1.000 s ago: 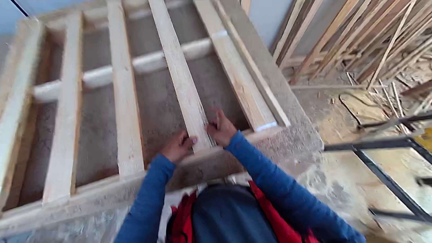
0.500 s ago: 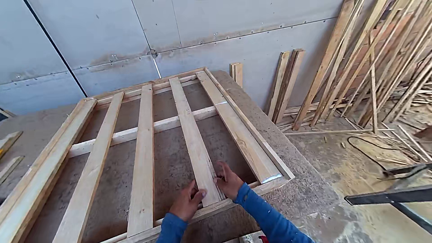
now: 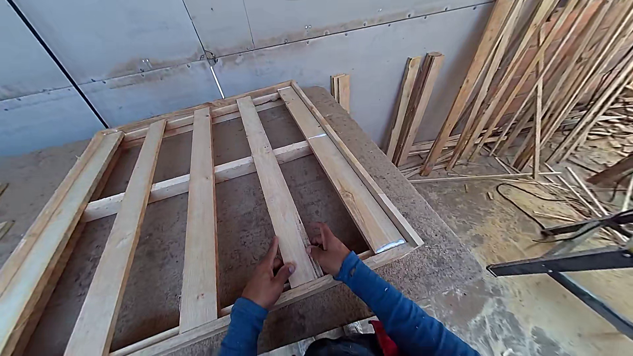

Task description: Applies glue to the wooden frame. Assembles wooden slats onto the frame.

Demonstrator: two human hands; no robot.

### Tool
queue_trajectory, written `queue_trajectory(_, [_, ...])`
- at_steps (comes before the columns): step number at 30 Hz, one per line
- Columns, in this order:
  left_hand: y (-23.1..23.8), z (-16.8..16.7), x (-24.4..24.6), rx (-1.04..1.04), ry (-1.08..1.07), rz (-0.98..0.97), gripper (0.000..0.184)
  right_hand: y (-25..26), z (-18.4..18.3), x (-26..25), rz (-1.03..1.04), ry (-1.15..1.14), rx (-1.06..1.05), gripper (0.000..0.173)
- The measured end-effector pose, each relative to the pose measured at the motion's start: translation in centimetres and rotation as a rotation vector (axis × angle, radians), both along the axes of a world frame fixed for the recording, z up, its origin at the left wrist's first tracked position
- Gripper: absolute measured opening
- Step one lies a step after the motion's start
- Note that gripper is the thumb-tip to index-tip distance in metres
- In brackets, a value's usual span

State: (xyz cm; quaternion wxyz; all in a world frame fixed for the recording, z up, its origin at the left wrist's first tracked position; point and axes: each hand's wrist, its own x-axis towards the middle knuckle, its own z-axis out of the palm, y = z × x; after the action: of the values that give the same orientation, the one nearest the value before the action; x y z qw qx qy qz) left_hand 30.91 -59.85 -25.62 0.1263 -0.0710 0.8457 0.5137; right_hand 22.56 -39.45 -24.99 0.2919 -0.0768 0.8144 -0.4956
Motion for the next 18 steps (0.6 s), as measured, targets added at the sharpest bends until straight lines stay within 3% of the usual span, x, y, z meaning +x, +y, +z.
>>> queue_trajectory(8, [0.0,-0.1,0.1,-0.035,-0.055,0.030,0.088,0.7,2.6,2.6,-0.029,0.017,-0.026,0.070])
queue_trajectory(14, [1.4,3.0,3.6,-0.019,-0.034,0.050,0.086,1.1,3.2,3.4,0.010,0.042,-0.020,0.070])
queue_trajectory(18, [0.7,1.0,2.9,-0.096,0.054,0.104,0.083,1.6,4.8,3.3,0.049,0.095,0.121,0.072])
